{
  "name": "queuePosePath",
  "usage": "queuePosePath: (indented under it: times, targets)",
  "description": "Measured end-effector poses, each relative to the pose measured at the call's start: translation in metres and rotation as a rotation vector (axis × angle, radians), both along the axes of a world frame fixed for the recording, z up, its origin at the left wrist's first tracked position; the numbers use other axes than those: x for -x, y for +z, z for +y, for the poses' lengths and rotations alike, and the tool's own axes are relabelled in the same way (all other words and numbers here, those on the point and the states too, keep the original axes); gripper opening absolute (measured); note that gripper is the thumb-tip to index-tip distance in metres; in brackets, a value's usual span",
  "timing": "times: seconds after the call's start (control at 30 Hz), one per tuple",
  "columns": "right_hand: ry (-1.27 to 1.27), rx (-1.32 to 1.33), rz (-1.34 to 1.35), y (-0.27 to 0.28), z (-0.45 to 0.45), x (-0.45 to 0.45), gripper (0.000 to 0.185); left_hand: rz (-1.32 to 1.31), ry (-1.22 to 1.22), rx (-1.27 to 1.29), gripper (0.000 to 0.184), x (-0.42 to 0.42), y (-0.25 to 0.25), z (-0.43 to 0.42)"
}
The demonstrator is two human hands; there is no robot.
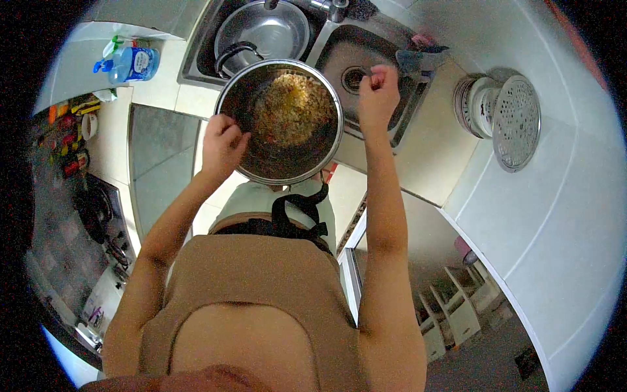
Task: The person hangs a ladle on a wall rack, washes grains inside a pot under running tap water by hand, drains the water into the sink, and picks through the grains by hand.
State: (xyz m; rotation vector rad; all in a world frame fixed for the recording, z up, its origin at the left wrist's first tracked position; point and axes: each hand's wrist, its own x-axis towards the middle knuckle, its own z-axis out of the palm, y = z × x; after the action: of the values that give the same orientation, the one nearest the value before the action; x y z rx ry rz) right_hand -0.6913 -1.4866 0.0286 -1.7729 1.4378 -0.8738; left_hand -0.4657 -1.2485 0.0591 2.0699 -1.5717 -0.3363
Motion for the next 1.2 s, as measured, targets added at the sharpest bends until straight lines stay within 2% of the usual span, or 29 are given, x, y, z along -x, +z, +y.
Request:
queuePosePath:
  times: [0.03, 0.07, 0.1, 0.17, 0.2, 0.27, 0.33, 0.4, 0.47, 0.53, 0.6, 0.67, 0.7, 0.73, 0.77, 0.8, 0.83, 0.87, 0.9, 0.93, 1.07, 1.1, 1.17, 1.2]
  targets:
    - [-0.014, -0.148, -0.004, 0.005, 0.002, -0.002, 0.034, -0.016, 0.075, 0.062, 0.025, -0.001, -0.001, 0.003]
    - [0.096, -0.088, 0.138, -0.022, 0.000, 0.004, 0.038, -0.030, 0.151, 0.123, 0.028, -0.001, -0.001, 0.006]
    - [0.207, -0.026, 0.280, -0.071, -0.005, 0.015, 0.043, 0.001, 0.258, 0.074, 0.043, -0.001, 0.006, 0.009]
    - [0.341, -0.320, 0.653, -0.121, -0.016, 0.024, 0.058, 0.218, 0.475, -0.085, 0.050, 0.001, -0.001, 0.015]
    - [0.326, -0.236, 0.606, -0.115, -0.016, 0.024, 0.058, 0.322, 0.587, -0.161, 0.054, -0.001, -0.010, 0.018]
    - [0.306, -0.071, 0.511, -0.094, -0.009, 0.028, 0.059, 0.708, 0.438, -0.331, 0.057, -0.018, -0.039, 0.027]
    - [0.202, -0.192, 0.388, -0.085, -0.010, 0.028, 0.049, 1.081, 0.464, -0.321, 0.052, -0.013, -0.038, 0.029]
    - [0.100, -0.325, 0.286, -0.064, -0.014, 0.020, 0.045, 1.195, 0.526, -0.484, 0.046, -0.014, -0.037, 0.028]
    - [0.122, -0.269, 0.166, -0.055, -0.017, 0.012, 0.045, 1.308, 0.598, -0.638, 0.040, -0.014, -0.033, 0.028]
    - [0.197, -0.213, 0.119, -0.050, -0.024, 0.005, 0.046, 1.274, 0.594, -0.616, 0.036, -0.010, -0.023, 0.023]
    - [0.196, 0.237, 0.429, -0.117, -0.035, 0.001, 0.049, 1.239, 0.610, -0.578, 0.033, -0.005, -0.007, 0.011]
    - [0.231, 0.238, 0.398, -0.134, -0.046, 0.001, 0.052, 1.209, 0.661, -0.524, 0.030, 0.003, 0.019, 0.005]
    - [0.280, 0.021, 0.207, -0.122, -0.056, -0.003, 0.053, 1.258, 0.748, -0.502, 0.023, -0.002, 0.019, 0.012]
    - [0.330, -0.200, 0.016, -0.110, -0.065, -0.011, 0.054, 1.292, 0.799, -0.523, 0.027, -0.010, 0.022, 0.016]
    - [0.281, -0.331, 0.048, -0.099, -0.074, -0.021, 0.053, 1.324, 0.849, -0.556, 0.032, -0.017, 0.026, 0.021]
    - [0.311, -0.354, 0.062, -0.078, -0.077, -0.036, 0.051, 1.355, 0.896, -0.594, 0.037, -0.023, 0.032, 0.022]
    - [0.340, -0.373, 0.073, -0.054, -0.079, -0.058, 0.050, 1.348, 0.899, -0.587, 0.029, -0.029, 0.043, 0.018]
    - [0.368, -0.390, 0.082, -0.042, -0.081, -0.076, 0.048, 1.354, 0.884, -0.555, 0.029, -0.037, 0.049, 0.014]
    - [0.390, -0.275, 0.108, -0.066, -0.095, -0.096, 0.044, 1.358, 0.868, -0.527, 0.028, -0.046, 0.054, 0.011]
    - [0.418, -0.221, 0.085, -0.053, -0.101, -0.118, 0.045, 1.361, 0.850, -0.500, 0.028, -0.057, 0.057, 0.007]
    - [0.300, -0.270, 0.071, -0.065, -0.146, -0.191, 0.043, 1.299, 0.826, -0.414, 0.022, -0.091, 0.059, 0.003]
    - [0.288, 0.018, 0.185, -0.116, -0.171, -0.210, 0.045, 1.262, 0.804, -0.446, 0.024, -0.105, 0.054, 0.007]
    - [0.292, -0.249, 0.122, -0.086, -0.178, -0.237, 0.065, 1.258, 0.827, -0.422, 0.025, -0.126, 0.062, 0.009]
    - [0.230, -0.265, 0.138, -0.083, -0.178, -0.245, 0.073, 1.253, 0.842, -0.417, 0.027, -0.131, 0.068, 0.010]
